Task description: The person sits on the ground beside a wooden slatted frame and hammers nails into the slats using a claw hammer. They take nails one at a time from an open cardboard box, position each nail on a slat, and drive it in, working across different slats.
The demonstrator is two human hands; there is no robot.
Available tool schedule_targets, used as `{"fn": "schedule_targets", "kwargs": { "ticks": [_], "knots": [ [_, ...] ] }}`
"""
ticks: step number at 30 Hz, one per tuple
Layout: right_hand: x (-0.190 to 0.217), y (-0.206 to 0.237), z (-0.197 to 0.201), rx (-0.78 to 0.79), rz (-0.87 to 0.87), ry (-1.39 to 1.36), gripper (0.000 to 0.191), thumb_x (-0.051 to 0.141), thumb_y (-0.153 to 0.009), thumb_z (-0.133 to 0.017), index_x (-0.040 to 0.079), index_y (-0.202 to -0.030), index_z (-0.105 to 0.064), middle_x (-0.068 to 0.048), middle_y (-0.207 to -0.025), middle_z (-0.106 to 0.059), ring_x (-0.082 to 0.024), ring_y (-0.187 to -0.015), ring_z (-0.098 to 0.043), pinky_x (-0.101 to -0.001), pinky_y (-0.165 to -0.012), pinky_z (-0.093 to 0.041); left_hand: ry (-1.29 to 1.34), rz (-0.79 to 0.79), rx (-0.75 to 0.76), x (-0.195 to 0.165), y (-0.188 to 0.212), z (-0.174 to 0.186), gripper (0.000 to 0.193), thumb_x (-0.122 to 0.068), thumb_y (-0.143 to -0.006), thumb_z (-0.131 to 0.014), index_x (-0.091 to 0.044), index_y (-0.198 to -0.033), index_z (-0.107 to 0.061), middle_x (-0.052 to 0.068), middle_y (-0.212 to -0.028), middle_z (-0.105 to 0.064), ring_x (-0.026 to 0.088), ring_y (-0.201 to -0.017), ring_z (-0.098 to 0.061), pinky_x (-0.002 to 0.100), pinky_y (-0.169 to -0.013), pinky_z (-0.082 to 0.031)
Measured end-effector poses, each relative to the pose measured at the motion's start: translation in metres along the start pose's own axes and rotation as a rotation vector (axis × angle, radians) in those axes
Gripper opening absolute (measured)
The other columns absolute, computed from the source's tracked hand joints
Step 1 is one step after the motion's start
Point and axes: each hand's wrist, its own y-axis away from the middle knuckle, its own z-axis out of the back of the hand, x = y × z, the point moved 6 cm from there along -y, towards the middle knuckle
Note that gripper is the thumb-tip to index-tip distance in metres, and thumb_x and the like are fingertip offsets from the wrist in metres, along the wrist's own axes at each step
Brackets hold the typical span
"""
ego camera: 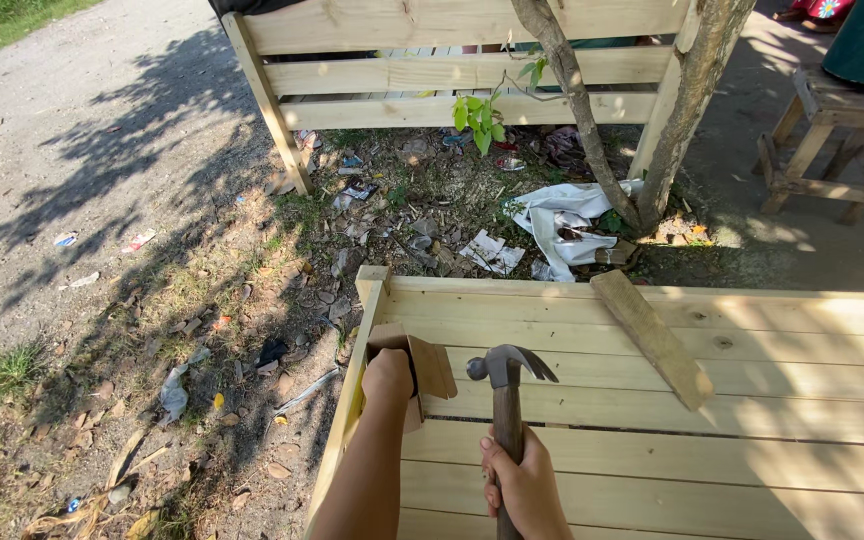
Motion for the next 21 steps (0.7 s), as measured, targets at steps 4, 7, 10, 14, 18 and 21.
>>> {"fn": "schedule_targets", "kwargs": {
  "ticks": [4,7,10,14,18,21],
  "knots": [
    [-0.015,-0.007,-0.004,-0.002,-0.046,0.035,0.024,0.014,-0.09,-0.067,0.001,-0.106,-0.055,-0.008,-0.065,-0.052,-0.015,-0.037,-0.047,-0.0359,-0.032,-0.041,-0.104,-0.115,0.09,-0.016,-0.007,-0.007,0.019,-0.013,-0.096,-0.063,-0.012,-0.107,-0.078,0.013,-0.117,-0.074,0.029,-0.108,-0.073,0.04,-0.088,-0.061],
    [-0.021,-0.014,-0.001,0.001,-0.04,0.028,0.024,0.014,-0.09,-0.067,-0.001,-0.105,-0.055,-0.008,-0.064,-0.052,-0.015,-0.037,-0.046,-0.0362,-0.032,-0.041,-0.086,-0.103,0.047,-0.012,-0.007,-0.006,0.02,-0.013,-0.097,-0.061,-0.012,-0.106,-0.079,0.013,-0.114,-0.075,0.028,-0.105,-0.074,0.039,-0.085,-0.061],
    [-0.025,-0.017,0.009,-0.031,-0.048,0.02,0.024,0.014,-0.089,-0.068,0.001,-0.107,-0.056,-0.008,-0.064,-0.052,-0.016,-0.037,-0.046,-0.0362,-0.032,-0.041,-0.089,-0.113,0.019,-0.008,-0.004,-0.006,0.021,-0.013,-0.097,-0.06,-0.012,-0.105,-0.08,0.013,-0.112,-0.076,0.028,-0.103,-0.074,0.039,-0.084,-0.062],
    [-0.022,-0.016,0.026,-0.079,-0.034,-0.009,0.026,0.014,-0.089,-0.068,0.001,-0.108,-0.057,-0.009,-0.063,-0.053,-0.016,-0.036,-0.046,-0.036,-0.032,-0.04,-0.145,-0.185,0.011,-0.011,-0.005,-0.006,0.02,-0.012,-0.095,-0.061,-0.011,-0.103,-0.079,0.012,-0.111,-0.076,0.027,-0.102,-0.075,0.038,-0.083,-0.063],
    [-0.018,-0.013,0.04,-0.119,-0.057,-0.066,0.029,0.013,-0.089,-0.068,-0.001,-0.11,-0.055,-0.01,-0.063,-0.051,-0.017,-0.036,-0.045,-0.0372,-0.032,-0.04,-0.017,-0.093,0.027,-0.008,-0.004,-0.001,0.021,-0.014,-0.097,-0.059,-0.013,-0.105,-0.078,0.01,-0.115,-0.074,0.029,-0.106,-0.073,0.04,-0.086,-0.061],
    [-0.017,-0.007,0.052,-0.128,-0.069,-0.073,0.03,0.012,-0.088,-0.067,0.0,-0.112,-0.055,-0.009,-0.065,-0.052,-0.016,-0.037,-0.045,-0.0365,-0.033,-0.04,0.034,-0.047,0.044,-0.006,0.0,0.0,0.023,-0.014,-0.098,-0.057,-0.015,-0.106,-0.078,0.009,-0.115,-0.075,0.029,-0.107,-0.073,0.041,-0.089,-0.06]
  ]
}}
